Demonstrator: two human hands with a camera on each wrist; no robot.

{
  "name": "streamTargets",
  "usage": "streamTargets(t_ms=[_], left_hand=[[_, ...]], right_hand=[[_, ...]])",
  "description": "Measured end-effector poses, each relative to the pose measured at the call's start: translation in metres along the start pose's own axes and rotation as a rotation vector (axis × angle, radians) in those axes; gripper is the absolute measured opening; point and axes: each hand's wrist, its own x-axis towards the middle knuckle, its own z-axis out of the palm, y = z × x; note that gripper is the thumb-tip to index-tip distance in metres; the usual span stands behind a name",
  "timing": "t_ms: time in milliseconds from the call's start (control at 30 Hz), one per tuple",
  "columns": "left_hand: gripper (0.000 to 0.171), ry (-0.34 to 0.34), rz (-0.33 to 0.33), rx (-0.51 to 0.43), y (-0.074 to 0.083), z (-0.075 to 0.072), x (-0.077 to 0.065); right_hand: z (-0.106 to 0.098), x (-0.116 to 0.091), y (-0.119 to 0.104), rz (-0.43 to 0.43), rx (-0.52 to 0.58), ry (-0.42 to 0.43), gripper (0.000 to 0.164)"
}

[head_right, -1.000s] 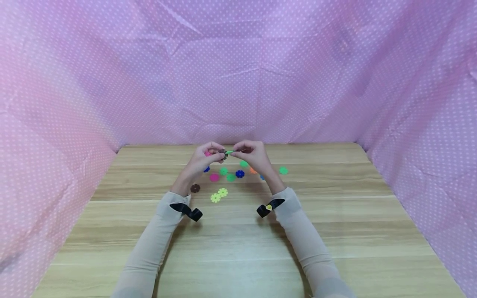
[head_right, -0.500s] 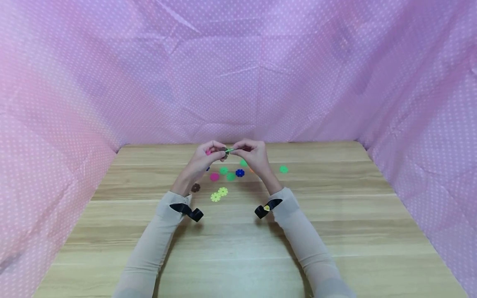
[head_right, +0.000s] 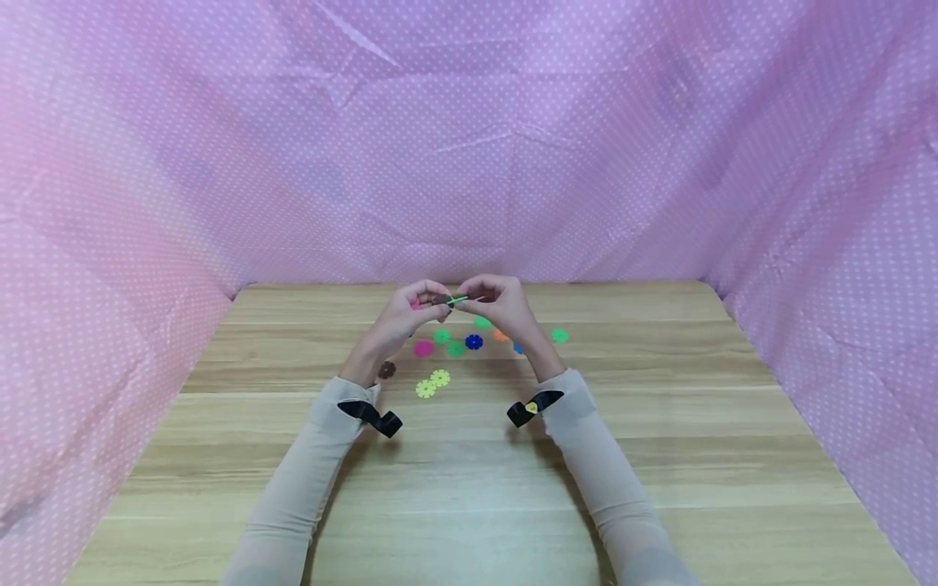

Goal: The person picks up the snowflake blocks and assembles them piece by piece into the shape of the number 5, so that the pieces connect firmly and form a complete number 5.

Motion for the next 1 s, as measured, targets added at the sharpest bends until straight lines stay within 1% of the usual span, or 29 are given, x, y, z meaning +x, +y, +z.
streamTargets(t_ms=[167,300,433,633,833,1000], left_hand=[[0.023,0.028,0.013,0.025,-0.005,0.001,0.0],[0.026,0.045,0.012,0.043,-0.007,0.0,0.0],[0.027,0.054,0.009,0.043,-0.006,-0.003,0.001],[0.03,0.064,0.02,0.02,-0.003,-0.005,0.003],[0.026,0.067,0.013,0.016,-0.004,-0.003,0.004],[0.026,0.061,0.006,0.031,-0.005,-0.004,0.004]], right_hand=[[-0.007,-0.003,0.001,0.067,-0.023,-0.065,0.026],[-0.018,-0.006,0.002,0.107,-0.067,-0.097,0.028],[-0.032,-0.007,0.006,0.116,-0.137,-0.142,0.029],[-0.053,-0.009,0.015,0.137,-0.264,-0.215,0.03],[-0.073,-0.023,0.027,0.234,-0.362,-0.29,0.027],[-0.085,-0.033,0.037,0.237,-0.405,-0.332,0.027]])
